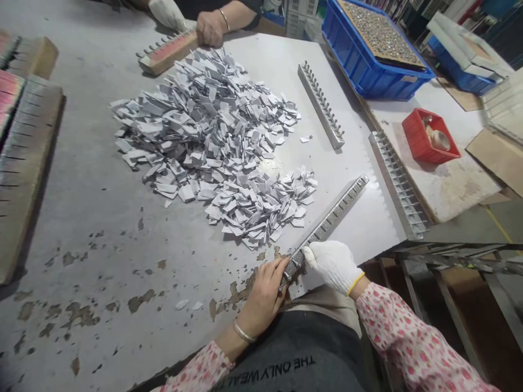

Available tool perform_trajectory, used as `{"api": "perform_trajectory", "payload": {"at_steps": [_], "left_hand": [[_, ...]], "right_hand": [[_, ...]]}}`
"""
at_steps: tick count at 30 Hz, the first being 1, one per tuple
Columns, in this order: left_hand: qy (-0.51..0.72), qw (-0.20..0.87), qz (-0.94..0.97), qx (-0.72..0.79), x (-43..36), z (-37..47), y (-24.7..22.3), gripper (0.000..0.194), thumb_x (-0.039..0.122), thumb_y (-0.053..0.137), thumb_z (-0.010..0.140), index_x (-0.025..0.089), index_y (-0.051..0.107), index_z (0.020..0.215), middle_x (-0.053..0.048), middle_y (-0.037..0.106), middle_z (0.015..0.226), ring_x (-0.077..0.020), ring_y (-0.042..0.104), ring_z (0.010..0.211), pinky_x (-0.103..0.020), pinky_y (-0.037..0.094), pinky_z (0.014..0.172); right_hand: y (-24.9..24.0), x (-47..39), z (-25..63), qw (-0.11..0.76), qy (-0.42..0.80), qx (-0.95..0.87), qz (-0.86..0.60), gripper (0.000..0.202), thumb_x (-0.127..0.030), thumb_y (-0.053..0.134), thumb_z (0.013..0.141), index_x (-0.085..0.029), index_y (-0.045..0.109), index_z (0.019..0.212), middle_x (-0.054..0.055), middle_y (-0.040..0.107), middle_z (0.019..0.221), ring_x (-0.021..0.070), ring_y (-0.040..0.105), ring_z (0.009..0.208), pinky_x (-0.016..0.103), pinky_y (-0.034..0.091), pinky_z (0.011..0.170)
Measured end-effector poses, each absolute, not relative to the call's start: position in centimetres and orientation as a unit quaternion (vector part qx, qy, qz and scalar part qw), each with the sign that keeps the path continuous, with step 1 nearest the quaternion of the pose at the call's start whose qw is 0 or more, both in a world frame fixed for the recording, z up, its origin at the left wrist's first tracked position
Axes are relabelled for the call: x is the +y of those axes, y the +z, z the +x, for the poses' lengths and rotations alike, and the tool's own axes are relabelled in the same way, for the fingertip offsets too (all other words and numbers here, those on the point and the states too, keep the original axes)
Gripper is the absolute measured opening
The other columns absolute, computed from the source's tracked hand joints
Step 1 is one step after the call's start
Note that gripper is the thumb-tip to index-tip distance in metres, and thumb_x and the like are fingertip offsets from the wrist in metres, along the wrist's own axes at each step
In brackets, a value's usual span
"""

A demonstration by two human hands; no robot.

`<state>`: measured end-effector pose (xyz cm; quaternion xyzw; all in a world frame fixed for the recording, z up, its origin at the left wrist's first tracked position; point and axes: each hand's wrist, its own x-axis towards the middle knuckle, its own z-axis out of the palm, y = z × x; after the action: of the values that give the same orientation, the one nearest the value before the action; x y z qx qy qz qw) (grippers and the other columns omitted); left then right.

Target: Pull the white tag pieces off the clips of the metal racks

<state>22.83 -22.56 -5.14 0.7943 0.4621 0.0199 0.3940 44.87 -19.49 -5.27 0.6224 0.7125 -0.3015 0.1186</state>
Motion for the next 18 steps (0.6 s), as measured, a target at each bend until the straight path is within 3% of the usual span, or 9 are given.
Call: {"api": "perform_trajectory", "payload": {"at_steps": [4,6,9,11,15,18], "left_hand": [[0.028,0.42,0.78,0.463,-21.0,22.7,-3.1,0.06,0.035,0.056,0.089,0.018,0.033,0.141,-0.016,0.049,0.133,-0.0323,0.046,0.122,-0.051,0.043,0.1],[0.058,0.418,0.775,0.47,-19.7,23.2,-1.5,0.054,0.046,0.056,0.088,0.016,0.043,0.132,-0.016,0.056,0.123,-0.0305,0.051,0.113,-0.045,0.045,0.093],[0.084,0.426,0.782,0.447,-18.2,24.3,0.4,0.027,0.04,0.046,0.094,0.017,0.058,0.099,-0.008,0.061,0.088,-0.0211,0.056,0.081,-0.033,0.044,0.072],[0.081,0.462,0.774,0.425,-17.8,24.9,1.0,0.026,0.034,0.042,0.096,0.018,0.057,0.081,-0.003,0.055,0.072,-0.0163,0.05,0.068,-0.028,0.038,0.064],[0.094,0.594,0.686,0.409,-18.1,25.1,1.1,0.028,0.028,0.043,0.095,0.018,0.051,0.071,0.0,0.05,0.066,-0.0121,0.046,0.062,-0.025,0.034,0.06],[0.113,0.628,0.633,0.438,-18.9,25.0,0.9,0.03,0.028,0.044,0.092,0.018,0.045,0.063,0.002,0.045,0.061,-0.0107,0.042,0.058,-0.024,0.032,0.057]], "right_hand": [[-4.0,-19.3,45.7,0.022,-0.411,0.672,0.616,0.047,-0.04,0.028,0.102,-0.019,0.054,0.069,0.002,0.06,0.063,0.0146,0.054,0.058,0.026,0.029,0.057],[-2.9,-19.3,46.0,-0.043,-0.488,0.643,0.588,0.046,-0.04,0.028,0.101,-0.019,0.051,0.067,0.0,0.057,0.062,0.0131,0.051,0.057,0.025,0.03,0.056],[-1.6,-19.5,46.1,-0.118,-0.582,0.618,0.516,0.045,-0.041,0.032,0.1,-0.019,0.05,0.066,-0.002,0.055,0.06,0.0119,0.049,0.056,0.024,0.032,0.056],[-1.3,-20.0,45.9,-0.151,-0.629,0.594,0.478,0.043,-0.042,0.035,0.099,-0.018,0.05,0.066,-0.002,0.054,0.058,0.0116,0.049,0.054,0.023,0.034,0.057],[-1.7,-22.1,44.8,-0.22,-0.713,0.48,0.461,0.04,-0.047,0.039,0.098,-0.018,0.054,0.076,-0.002,0.058,0.059,0.0121,0.052,0.053,0.022,0.037,0.054],[-1.8,-24.0,43.5,-0.269,-0.74,0.415,0.456,0.041,-0.047,0.036,0.099,-0.017,0.056,0.081,0.0,0.062,0.065,0.0121,0.055,0.055,0.022,0.041,0.054]]}}
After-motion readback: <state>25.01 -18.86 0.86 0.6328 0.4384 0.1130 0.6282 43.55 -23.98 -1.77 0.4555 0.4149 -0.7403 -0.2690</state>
